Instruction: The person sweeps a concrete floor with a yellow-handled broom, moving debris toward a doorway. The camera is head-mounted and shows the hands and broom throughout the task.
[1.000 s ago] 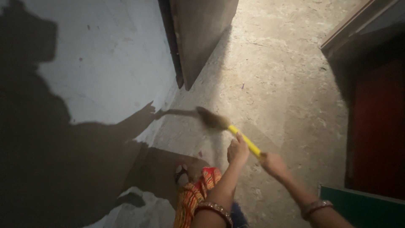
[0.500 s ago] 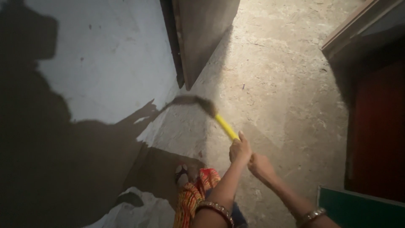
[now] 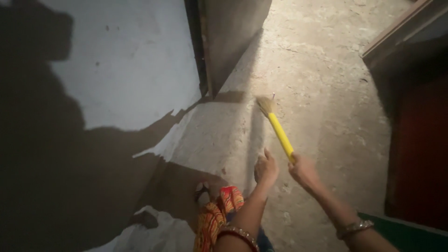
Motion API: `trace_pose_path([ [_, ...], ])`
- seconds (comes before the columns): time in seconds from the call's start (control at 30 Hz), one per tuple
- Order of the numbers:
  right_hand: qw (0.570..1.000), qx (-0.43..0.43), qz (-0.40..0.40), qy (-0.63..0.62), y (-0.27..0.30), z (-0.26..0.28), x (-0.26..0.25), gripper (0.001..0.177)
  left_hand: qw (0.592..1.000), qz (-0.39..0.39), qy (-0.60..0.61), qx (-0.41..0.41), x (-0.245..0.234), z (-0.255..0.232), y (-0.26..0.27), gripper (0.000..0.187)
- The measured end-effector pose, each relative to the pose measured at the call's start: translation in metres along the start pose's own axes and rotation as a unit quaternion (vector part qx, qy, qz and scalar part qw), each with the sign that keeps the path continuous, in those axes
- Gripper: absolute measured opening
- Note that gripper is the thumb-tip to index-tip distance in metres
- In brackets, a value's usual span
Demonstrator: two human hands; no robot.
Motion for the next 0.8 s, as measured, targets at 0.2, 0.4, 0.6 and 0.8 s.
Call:
trace_pose_path([
  [0.2,0.99,-0.02,0.129,-0.059,0.032,0.022,0.032,0.04,0.999,0.022,-0.01,-0.031,0.0,-0.011,0.025,0.074],
  [0.4,0.989,-0.018,0.148,0.005,-0.006,-0.001,0.065,0.032,1.0,-0.011,-0.008,-0.006,-0.014,0.004,0.01,0.075],
  [0.6,0.998,0.024,0.057,-0.013,-0.012,0.01,0.005,0.036,0.999,-0.027,-0.012,-0.028,-0.016,0.009,0.003,0.075],
  [0.8,0.997,-0.016,0.061,-0.054,0.011,0.052,0.004,0.042,1.0,0.002,0.001,-0.013,-0.007,-0.002,0.006,0.071],
])
Point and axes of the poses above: each hand's wrist, its own y-axis away from the middle knuckle, its own x-axis out of the palm, z = x × y, the point moved 7 cm from there along -y, towards the middle knuckle, and after that the axes turned 5 degrees about y, right-handed, at the moved point
